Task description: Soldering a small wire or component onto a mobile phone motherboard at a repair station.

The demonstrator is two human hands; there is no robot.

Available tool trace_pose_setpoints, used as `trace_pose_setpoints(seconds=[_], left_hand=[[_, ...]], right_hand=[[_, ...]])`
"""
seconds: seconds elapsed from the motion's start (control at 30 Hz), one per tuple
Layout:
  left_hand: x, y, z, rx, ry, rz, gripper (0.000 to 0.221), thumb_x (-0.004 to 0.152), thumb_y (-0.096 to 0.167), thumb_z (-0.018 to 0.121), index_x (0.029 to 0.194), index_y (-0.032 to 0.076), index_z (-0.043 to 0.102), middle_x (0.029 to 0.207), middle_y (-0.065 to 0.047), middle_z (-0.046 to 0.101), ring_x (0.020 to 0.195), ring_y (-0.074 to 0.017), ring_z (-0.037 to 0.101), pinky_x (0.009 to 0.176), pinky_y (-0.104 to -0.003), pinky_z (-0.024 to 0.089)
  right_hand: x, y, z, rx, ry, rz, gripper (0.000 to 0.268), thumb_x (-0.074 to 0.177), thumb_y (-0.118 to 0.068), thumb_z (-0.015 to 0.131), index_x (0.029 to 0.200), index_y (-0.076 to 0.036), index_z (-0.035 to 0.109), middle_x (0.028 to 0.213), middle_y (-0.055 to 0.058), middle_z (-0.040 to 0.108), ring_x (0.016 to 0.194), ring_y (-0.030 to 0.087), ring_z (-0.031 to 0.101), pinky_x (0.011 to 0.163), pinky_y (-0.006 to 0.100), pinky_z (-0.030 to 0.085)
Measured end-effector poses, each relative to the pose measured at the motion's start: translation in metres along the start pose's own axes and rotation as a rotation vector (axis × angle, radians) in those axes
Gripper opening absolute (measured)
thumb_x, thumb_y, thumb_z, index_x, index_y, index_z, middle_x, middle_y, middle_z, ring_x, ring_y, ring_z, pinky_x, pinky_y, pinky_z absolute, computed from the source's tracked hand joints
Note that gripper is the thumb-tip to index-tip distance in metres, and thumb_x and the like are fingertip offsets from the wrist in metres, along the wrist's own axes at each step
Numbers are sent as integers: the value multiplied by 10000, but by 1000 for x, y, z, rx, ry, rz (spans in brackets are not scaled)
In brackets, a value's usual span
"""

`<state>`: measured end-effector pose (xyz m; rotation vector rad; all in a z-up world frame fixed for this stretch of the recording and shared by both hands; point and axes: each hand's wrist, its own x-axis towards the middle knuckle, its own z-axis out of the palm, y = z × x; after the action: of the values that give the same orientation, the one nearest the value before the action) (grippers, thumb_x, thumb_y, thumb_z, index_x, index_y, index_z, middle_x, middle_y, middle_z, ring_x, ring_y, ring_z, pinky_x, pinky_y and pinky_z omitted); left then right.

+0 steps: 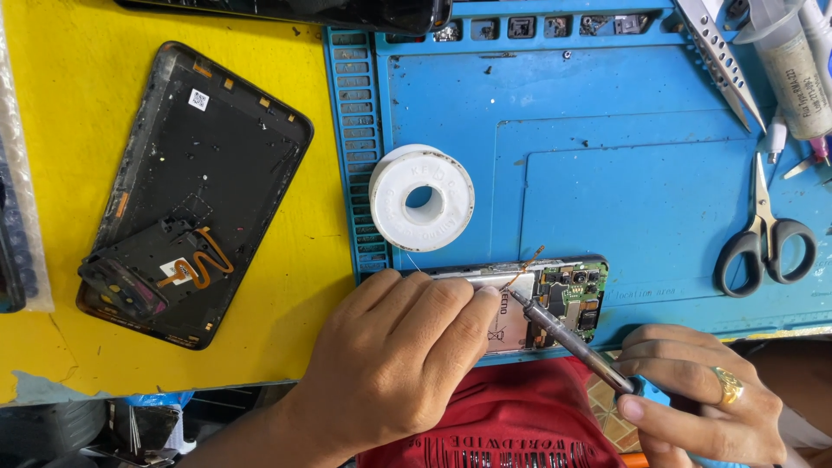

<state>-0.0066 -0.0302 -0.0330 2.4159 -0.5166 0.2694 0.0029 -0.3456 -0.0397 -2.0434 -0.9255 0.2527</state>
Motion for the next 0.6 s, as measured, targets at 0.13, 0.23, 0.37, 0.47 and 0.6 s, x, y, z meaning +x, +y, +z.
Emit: trace_pose_setpoints(seconds=[0.13, 0.23, 0.37, 0.47, 0.6], left_hand=[[-1, 0, 0, -9, -5, -4, 167, 1084, 73, 547, 1017, 16, 689, 901, -79, 584, 674, -213, 523, 593, -361, 383], [0, 0, 0, -4, -9, -1, 159, 1083, 73, 552, 1023, 17, 688, 910, -81, 588, 679, -214, 528, 599, -361, 388], [2, 0, -1, 7, -31, 1, 234, 1108, 108, 481, 1026, 8, 677, 890, -84, 568, 662, -223, 490, 587, -372, 368], [3, 1, -2, -5, -43, -12, 229, 1108, 112, 485, 1019, 16, 673, 895, -79, 561, 663, -223, 490, 592, -374, 372], [2, 0, -1, 1, -43, -9, 220, 1105, 112, 496, 1035, 15, 681, 913, -83, 572, 670, -225, 502, 593, -377, 377]], right_hand=[[0, -1, 1, 8, -4, 32, 137, 940, -209, 575, 1049, -206, 657, 873, 44, 681, 721, 209, 700, 778, 371, 717], [-1, -2, 2, 2, 13, 39, 133, 939, -198, 580, 1046, -212, 657, 874, 47, 687, 729, 208, 704, 781, 371, 718], [-2, -2, 1, 0, 2, 41, 140, 939, -203, 580, 1053, -213, 659, 888, 44, 690, 755, 214, 714, 805, 384, 721], [-11, 5, -3, -30, -26, 15, 167, 963, -240, 561, 1105, -236, 649, 952, 30, 703, 832, 225, 752, 849, 400, 718], [-4, 3, -1, -29, -5, -4, 145, 942, -210, 581, 1067, -212, 655, 901, 42, 695, 780, 217, 727, 822, 389, 719]])
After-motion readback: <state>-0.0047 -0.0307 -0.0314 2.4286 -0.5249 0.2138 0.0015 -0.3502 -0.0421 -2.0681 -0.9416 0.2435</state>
